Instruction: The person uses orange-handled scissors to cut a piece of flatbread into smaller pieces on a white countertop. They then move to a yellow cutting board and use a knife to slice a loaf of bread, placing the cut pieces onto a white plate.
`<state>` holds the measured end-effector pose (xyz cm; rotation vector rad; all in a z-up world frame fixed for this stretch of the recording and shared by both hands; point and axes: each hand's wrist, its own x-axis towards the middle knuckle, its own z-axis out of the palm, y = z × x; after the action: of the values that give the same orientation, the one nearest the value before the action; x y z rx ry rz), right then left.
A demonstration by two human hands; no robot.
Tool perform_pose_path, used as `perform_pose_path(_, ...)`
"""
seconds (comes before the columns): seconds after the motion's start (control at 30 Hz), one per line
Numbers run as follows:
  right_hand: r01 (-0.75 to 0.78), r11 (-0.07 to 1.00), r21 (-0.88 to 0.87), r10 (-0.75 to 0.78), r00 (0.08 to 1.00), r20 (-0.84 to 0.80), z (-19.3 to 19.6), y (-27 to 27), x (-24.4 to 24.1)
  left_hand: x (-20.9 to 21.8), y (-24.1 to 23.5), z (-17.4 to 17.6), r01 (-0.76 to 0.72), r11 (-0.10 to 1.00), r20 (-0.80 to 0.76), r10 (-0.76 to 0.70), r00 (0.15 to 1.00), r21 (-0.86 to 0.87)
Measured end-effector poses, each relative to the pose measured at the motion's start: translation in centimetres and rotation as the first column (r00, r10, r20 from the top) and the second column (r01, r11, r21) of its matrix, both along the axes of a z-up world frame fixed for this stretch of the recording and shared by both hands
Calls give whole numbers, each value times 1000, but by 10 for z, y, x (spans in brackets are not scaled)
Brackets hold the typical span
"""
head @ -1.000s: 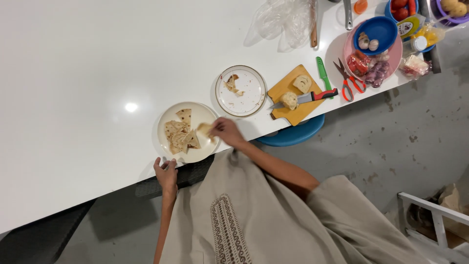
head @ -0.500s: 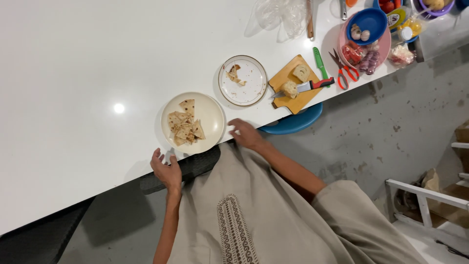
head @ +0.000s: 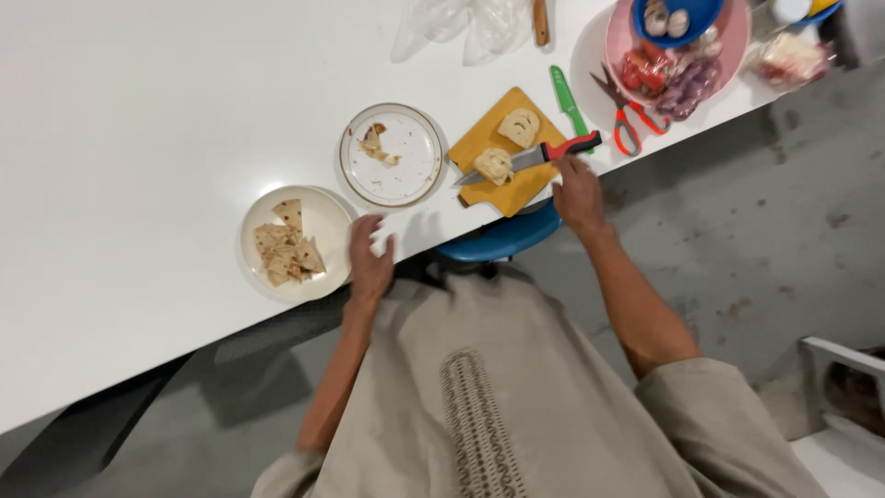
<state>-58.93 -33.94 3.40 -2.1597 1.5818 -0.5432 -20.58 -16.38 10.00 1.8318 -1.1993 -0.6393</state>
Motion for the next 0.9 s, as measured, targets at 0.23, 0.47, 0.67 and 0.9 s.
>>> perform_pose_path(0.23, -227, 957, -179, 178, 951, -252, -21, -51, -22, -104, -98, -17, 274, 942, 32, -286, 958, 194)
perform_pose_path(0.47, -338, 925, -175, 232, 865, -444, -24, -49, -20, -136, -140, -33, 225, 903, 95, -277, 956, 365)
perform_pose_path(0.67, -405, 914, -5, 346, 788, -510, -24, -49, -20, -137, -153, -76, 290, 927, 219, -342, 914, 240)
perform_pose_path(0.9, -388, 910, 148, 414, 831, -372, 10, -59, -24, -131, -157, -51, 281, 920, 122, -323, 939, 273)
